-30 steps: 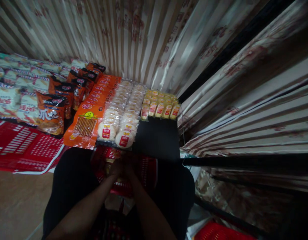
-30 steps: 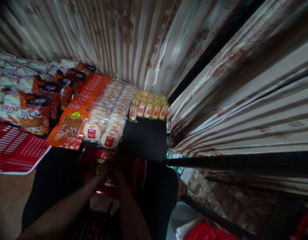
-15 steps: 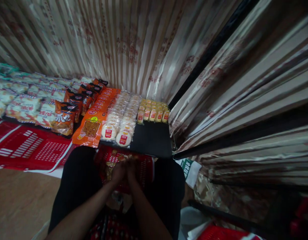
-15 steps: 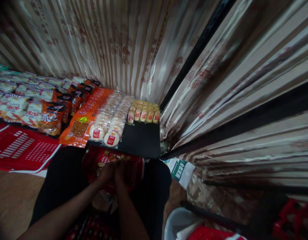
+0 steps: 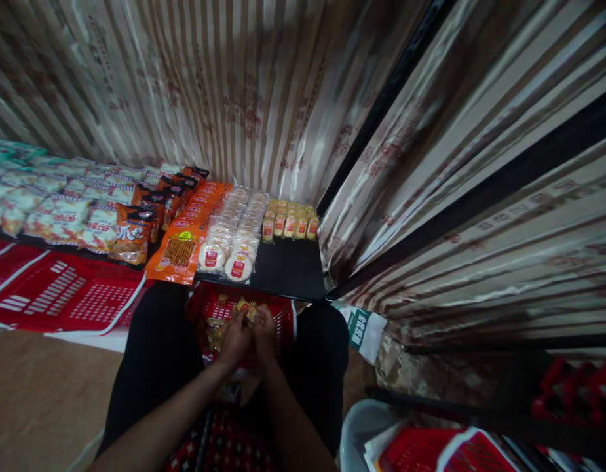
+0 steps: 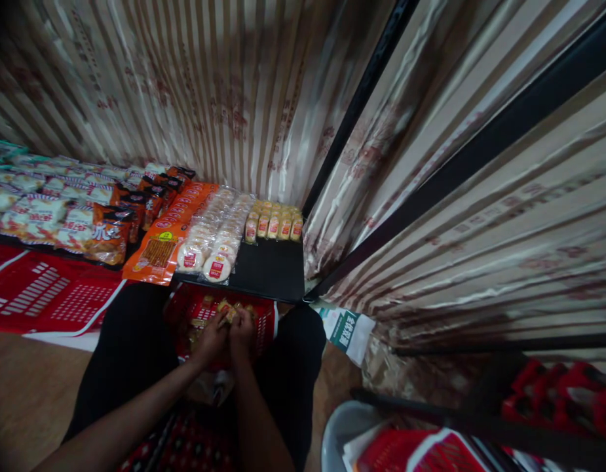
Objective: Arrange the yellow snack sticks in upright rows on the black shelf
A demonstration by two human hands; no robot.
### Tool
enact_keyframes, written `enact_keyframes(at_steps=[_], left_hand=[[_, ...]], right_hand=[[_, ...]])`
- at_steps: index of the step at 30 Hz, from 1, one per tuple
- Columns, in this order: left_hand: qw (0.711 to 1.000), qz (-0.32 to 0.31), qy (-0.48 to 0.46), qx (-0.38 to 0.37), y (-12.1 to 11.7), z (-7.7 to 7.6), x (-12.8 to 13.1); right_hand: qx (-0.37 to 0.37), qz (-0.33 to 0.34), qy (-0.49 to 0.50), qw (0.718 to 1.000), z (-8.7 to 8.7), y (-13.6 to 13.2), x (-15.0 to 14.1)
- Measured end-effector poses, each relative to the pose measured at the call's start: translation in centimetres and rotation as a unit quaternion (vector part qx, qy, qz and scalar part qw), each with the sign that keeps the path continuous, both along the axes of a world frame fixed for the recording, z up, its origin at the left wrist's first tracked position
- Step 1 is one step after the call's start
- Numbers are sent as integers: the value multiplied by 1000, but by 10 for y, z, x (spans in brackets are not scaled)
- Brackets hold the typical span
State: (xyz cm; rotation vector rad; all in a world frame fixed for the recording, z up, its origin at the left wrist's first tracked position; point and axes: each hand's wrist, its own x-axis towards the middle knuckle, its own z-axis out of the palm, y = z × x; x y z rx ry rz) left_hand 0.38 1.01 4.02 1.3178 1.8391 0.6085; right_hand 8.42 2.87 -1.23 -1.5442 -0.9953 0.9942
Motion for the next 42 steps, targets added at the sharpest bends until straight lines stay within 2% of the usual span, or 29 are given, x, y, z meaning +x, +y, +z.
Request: enact_keyframes(at_steps=[6, 11, 16, 20, 23, 27, 32, 38, 42], left_hand=[[999, 7, 44, -8, -5, 18, -6], [999, 4, 44, 30, -6, 19, -12], [998, -8, 42, 52, -5, 18, -14], [997, -43, 16, 69, -6, 17, -15], [997, -41, -1, 71, -7, 19, -14], [997, -26, -22, 63, -8, 27, -12], [995, -37, -87, 45, -8, 39, -9], [986, -35, -156, 55, -9, 42, -10], [985, -29, -161, 56, -10, 43, -9]], right_hand=[[-14, -8, -8, 1000, 7, -7, 8], [-5, 2, -18, 1000, 12, -8, 13], [0, 7, -5, 1000, 26, -9, 16], [-12, 4, 13, 1000, 38, -6, 20], [-17, -2, 32, 999, 47, -2, 24], [-22, 7, 62, 998, 61, 2, 27], [-43, 30, 121, 991, 76, 3, 26], [-22, 44, 169, 984, 79, 2, 25], [-16, 56, 188, 980, 77, 1, 26]])
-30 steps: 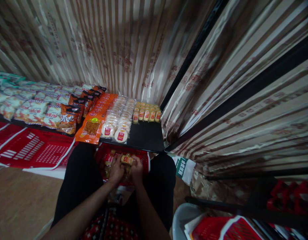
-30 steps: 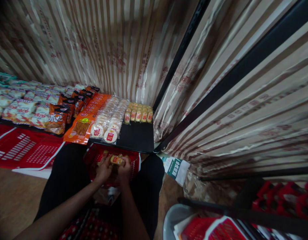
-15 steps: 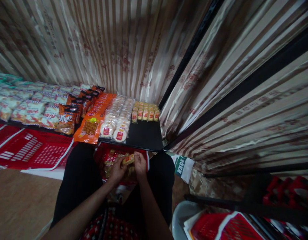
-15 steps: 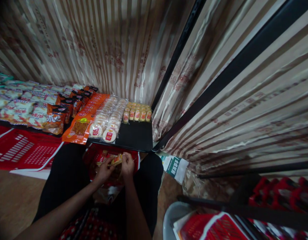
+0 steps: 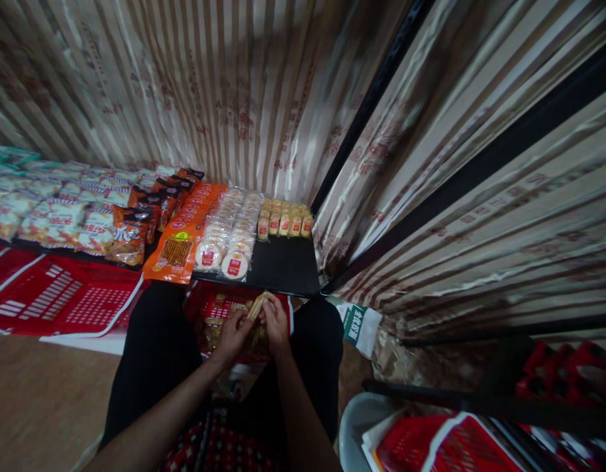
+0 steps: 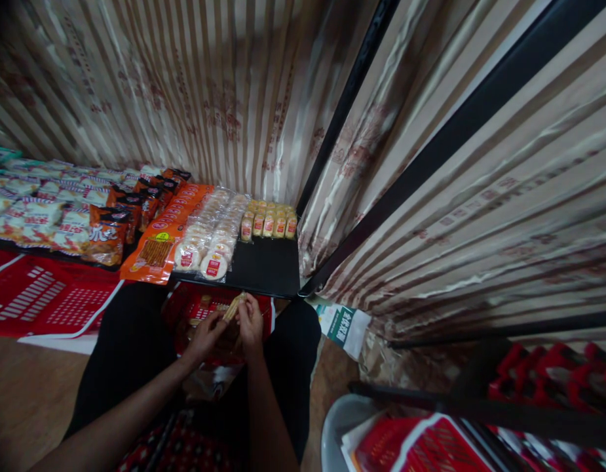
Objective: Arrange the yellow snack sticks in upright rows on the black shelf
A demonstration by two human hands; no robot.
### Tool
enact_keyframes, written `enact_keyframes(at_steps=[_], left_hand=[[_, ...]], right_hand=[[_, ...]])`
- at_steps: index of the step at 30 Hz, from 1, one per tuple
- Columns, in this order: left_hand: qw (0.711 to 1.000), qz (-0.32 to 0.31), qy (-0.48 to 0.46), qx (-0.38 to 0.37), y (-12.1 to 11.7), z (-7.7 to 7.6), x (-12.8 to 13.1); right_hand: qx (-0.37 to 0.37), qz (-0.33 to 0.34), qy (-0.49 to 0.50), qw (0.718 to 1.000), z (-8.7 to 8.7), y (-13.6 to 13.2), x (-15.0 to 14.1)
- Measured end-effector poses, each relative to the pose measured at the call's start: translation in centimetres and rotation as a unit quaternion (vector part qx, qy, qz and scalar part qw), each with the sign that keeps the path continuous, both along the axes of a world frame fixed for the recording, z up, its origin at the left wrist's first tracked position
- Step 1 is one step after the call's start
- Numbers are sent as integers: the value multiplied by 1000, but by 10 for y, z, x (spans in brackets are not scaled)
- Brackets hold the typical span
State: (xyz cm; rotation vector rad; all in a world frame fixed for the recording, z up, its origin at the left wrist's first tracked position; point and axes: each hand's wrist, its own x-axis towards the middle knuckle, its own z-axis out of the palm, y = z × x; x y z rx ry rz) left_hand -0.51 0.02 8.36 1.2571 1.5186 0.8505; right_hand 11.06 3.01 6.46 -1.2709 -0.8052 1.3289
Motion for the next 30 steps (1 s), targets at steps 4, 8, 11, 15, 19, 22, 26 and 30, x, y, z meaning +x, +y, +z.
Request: enact_keyframes(at_steps=[4, 8, 11, 15, 19, 22, 26, 30], left_hand=[[1000, 7, 15, -13, 1, 6, 3], [999, 32, 19, 11, 4, 10, 8], [997, 49, 47, 29, 9, 12, 12], [993, 66, 86, 54, 14, 18, 19], [985, 96, 102, 98, 18, 25, 25], [977, 104, 122, 137, 21, 26, 29], [975, 86, 137, 153, 22, 23, 32], [976, 61, 127, 164, 23, 22, 34]], right_hand=[[5, -5, 1, 1000, 1, 0, 0], [10, -7, -5, 1000, 5, 2, -1], [15, -5, -16, 1000, 9, 4, 0], [28, -3, -20, 999, 15, 7, 2], [40, -11, -18, 999, 19, 8, 2], [43, 12, 2, 999, 21, 6, 0], [34, 21, 15, 999, 18, 6, 0], [36, 6, -19, 999, 14, 12, 8]])
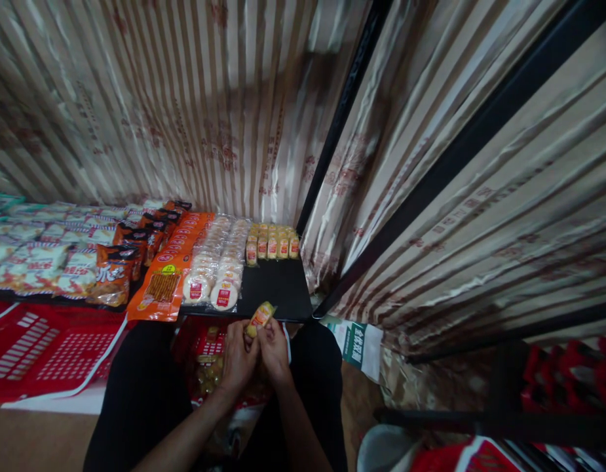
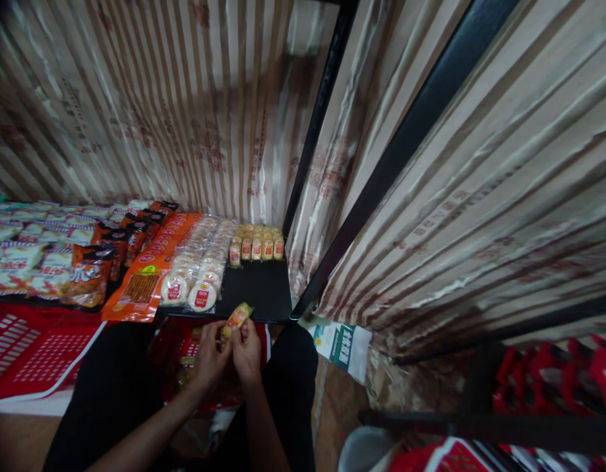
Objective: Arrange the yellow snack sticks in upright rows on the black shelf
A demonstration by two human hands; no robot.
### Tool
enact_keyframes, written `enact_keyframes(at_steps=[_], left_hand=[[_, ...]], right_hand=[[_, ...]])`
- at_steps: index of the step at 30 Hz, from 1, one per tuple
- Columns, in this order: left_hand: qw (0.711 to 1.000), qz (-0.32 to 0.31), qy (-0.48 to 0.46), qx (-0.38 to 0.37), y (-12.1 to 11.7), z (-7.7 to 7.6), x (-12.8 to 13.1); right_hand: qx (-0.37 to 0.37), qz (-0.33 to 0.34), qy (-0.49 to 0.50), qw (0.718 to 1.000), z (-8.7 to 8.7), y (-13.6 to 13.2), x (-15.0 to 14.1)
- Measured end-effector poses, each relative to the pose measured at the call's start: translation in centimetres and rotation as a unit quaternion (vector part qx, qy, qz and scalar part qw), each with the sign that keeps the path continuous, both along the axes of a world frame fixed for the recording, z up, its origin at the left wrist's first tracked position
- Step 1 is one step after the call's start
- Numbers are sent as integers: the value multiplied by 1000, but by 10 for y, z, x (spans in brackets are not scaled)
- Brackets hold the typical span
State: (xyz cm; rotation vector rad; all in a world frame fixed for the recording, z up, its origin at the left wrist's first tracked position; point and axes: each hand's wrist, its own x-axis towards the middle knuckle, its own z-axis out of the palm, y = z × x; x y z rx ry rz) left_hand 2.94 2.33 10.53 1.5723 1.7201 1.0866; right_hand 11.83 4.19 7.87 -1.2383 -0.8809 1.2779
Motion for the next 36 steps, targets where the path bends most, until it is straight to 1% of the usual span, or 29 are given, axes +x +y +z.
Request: enact_keyframes(at_steps=[4, 7, 10, 14, 19, 22, 27, 33, 36], left_hand=[[999, -4, -13, 37, 5, 0, 3], [998, -10, -14, 57, 11, -1, 5], [998, -21, -8, 55, 16, -3, 6], [998, -29, -8, 53, 22, -3, 8], [998, -20, -13, 66, 36, 2, 16], [997, -15, -15, 73, 46, 6, 20], [998, -6, -14, 59, 63, 8, 27], [1000, 2, -11, 13, 79, 0, 33], [1000, 5, -11, 2, 83, -3, 36]], right_hand=[[15, -42, -37, 998, 4, 8, 7], [18, -69, -39, 997, 9, 12, 10], [25, -72, -51, 996, 11, 15, 12], [44, -55, -74, 995, 13, 20, 17], [61, -54, -107, 991, 17, 32, 23], [70, -70, -157, 983, 18, 40, 27], [75, -98, -248, 961, 17, 54, 33], [57, -98, -289, 950, 16, 68, 32], [50, -99, -308, 945, 18, 74, 31]])
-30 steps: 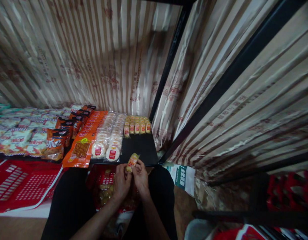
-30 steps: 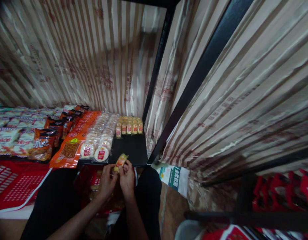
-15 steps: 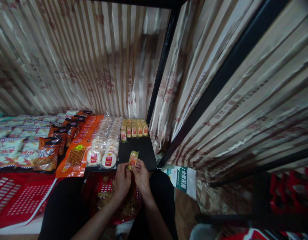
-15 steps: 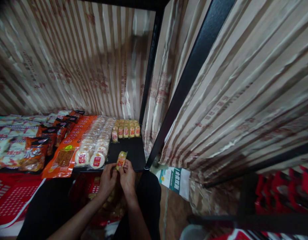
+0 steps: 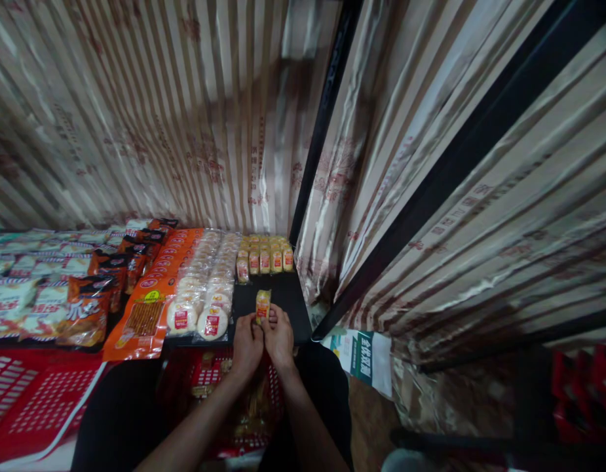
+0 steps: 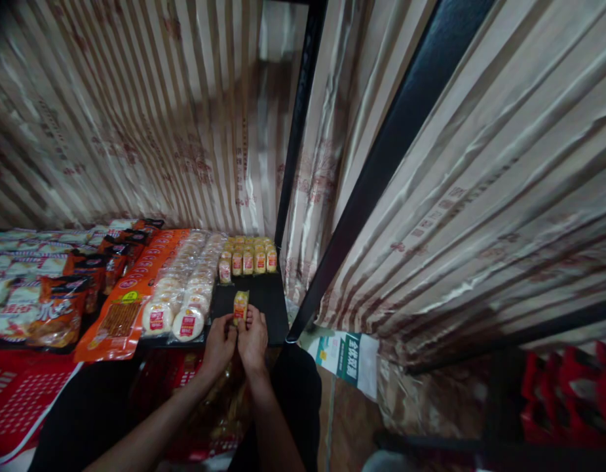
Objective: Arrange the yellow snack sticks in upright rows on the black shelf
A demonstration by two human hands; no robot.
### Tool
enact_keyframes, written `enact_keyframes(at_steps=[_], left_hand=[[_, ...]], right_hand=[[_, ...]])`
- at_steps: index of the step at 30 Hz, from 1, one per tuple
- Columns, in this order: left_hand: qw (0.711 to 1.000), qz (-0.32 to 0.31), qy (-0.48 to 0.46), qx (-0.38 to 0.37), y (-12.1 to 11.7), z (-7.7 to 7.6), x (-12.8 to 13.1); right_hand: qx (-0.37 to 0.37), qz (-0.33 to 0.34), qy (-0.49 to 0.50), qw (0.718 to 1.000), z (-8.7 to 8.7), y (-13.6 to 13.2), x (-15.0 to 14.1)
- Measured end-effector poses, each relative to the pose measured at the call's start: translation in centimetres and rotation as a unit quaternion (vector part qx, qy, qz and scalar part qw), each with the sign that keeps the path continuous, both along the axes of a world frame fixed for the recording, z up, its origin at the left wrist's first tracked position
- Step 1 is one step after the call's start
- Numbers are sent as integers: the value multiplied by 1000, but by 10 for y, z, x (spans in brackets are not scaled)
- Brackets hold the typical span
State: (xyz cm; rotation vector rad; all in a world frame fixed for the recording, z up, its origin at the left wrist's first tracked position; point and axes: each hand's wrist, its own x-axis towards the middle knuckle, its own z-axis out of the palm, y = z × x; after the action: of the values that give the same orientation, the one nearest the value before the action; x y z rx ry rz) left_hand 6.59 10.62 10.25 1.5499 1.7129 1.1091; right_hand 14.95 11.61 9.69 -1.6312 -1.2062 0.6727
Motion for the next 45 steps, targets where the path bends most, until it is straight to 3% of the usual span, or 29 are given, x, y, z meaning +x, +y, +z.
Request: enact_keyframes(at_steps=[25, 39, 45], left_hand=[[998, 12, -55, -23, 57, 5, 14], [997, 19, -50, -47, 87, 21, 19], [996, 13, -45, -73, 93, 16, 16]], right_hand=[[28, -23, -48, 998, -13, 75, -1], [54, -22, -39, 998, -12, 109, 0], [54, -17, -53, 997, -18, 118, -2]])
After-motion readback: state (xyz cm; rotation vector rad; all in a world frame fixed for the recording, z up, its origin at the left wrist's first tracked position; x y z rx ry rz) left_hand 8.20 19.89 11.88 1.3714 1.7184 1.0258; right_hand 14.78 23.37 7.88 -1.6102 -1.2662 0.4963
